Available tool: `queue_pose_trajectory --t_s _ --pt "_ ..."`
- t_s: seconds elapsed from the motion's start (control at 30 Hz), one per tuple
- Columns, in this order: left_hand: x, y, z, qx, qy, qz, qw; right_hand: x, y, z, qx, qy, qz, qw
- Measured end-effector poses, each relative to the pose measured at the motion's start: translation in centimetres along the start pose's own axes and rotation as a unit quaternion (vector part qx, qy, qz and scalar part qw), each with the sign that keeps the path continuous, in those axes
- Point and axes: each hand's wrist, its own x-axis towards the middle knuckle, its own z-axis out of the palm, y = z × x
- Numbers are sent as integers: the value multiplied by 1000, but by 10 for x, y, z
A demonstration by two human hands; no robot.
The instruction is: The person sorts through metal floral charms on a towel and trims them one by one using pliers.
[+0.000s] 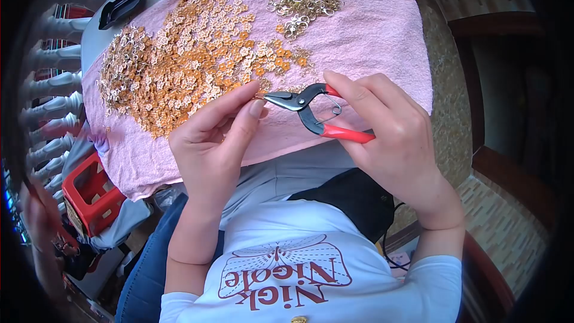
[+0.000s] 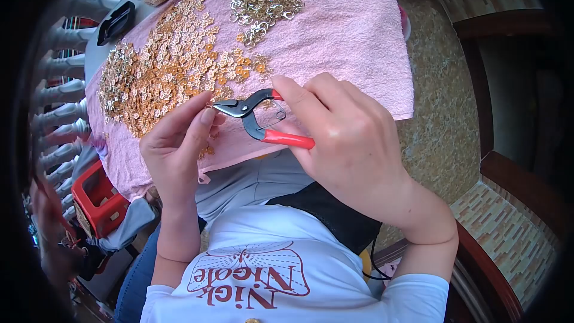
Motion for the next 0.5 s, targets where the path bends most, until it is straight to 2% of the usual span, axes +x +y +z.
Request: queue_pose_trajectory --t_s 0.33,0.4,0.47,0.5 --pt "-1 -3 0 54 -2 14 998 -1 -1 3 -25 -1 -4 1000" --pt "4 -12 0 185 -3 196 963 -2 -3 4 -38 6 2 999" --pt "7 -18 -1 307 -2 368 877 -4 -5 6 -51 13 6 999" --pt "7 -17 1 308 -2 368 877 -4 -3 6 -53 18 6 998"
